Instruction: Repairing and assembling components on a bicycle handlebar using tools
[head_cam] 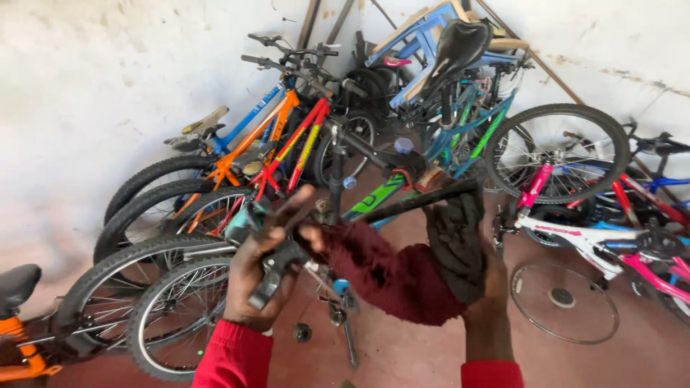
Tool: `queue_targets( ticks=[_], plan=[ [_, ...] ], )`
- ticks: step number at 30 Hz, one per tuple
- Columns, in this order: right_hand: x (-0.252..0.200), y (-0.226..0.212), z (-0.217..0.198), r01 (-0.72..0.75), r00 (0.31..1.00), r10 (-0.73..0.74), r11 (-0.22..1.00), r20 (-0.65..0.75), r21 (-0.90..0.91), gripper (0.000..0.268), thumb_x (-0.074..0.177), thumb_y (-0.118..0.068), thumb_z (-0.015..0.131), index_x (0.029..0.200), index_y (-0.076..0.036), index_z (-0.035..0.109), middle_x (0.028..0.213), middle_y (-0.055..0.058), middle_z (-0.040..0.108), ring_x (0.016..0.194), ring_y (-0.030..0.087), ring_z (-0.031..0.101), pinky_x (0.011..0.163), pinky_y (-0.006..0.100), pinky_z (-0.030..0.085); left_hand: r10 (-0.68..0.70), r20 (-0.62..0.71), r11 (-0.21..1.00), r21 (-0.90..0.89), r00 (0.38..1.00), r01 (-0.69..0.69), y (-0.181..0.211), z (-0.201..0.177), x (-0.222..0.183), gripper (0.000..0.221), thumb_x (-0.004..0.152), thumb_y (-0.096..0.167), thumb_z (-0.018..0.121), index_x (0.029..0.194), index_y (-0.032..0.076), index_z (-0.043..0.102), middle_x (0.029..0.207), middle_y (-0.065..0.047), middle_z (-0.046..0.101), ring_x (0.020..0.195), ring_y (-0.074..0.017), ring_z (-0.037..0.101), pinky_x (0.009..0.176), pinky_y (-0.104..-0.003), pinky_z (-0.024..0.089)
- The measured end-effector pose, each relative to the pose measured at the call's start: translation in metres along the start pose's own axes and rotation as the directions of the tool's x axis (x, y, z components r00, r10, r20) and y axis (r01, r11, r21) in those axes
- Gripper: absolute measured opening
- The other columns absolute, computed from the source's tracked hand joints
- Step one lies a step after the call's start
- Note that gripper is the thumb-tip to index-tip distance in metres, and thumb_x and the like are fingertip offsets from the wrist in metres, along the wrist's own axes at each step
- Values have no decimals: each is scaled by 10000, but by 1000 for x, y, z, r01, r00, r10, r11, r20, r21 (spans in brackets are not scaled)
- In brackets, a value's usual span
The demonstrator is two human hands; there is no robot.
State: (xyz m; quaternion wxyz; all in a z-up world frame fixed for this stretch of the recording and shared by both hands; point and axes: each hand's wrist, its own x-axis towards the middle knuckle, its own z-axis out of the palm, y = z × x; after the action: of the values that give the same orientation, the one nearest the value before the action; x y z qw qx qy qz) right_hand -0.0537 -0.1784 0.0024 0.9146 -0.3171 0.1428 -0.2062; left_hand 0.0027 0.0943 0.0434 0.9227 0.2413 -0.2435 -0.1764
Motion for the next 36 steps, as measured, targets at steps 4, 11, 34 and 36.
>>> queue_targets(
  ticks=[4,11,34,36],
  plan=[
    [-33,-10,54,70,989,-112,928,-96,-367,534,844,-249,449,1361,-118,444,1339,3,501,1242,99,447,1047,313,400,260,-101,949,-158,960,-273,1,-15,7,71,804,75,602,872,53,602,1303,-201,515,1147,-354,527,997,-494,402],
    [-76,74,132,686,678,-55,403,733,-605,362,863,-356,559,1075,-78,463,1039,59,448,996,208,389,823,360,333,159,25,977,-148,987,-154,1,13,4,564,911,313,539,1387,64,366,1331,-161,473,1206,-282,472,1026,-397,360],
    [-25,109,139,334,873,-420,149,246,-931,663,914,-574,320,499,-57,303,418,107,328,441,196,311,498,410,168,434,-327,711,697,839,-96,-1,2,-19,320,753,187,684,1023,14,688,914,-65,711,747,-120,614,666,-253,504],
    [-24,112,143,359,877,-359,50,319,-932,733,913,-545,210,643,38,562,611,255,567,585,402,539,539,476,299,384,-301,786,603,873,-138,-5,9,-15,374,742,147,695,1080,-6,656,1004,-117,714,955,-166,646,878,-277,504]
  ],
)
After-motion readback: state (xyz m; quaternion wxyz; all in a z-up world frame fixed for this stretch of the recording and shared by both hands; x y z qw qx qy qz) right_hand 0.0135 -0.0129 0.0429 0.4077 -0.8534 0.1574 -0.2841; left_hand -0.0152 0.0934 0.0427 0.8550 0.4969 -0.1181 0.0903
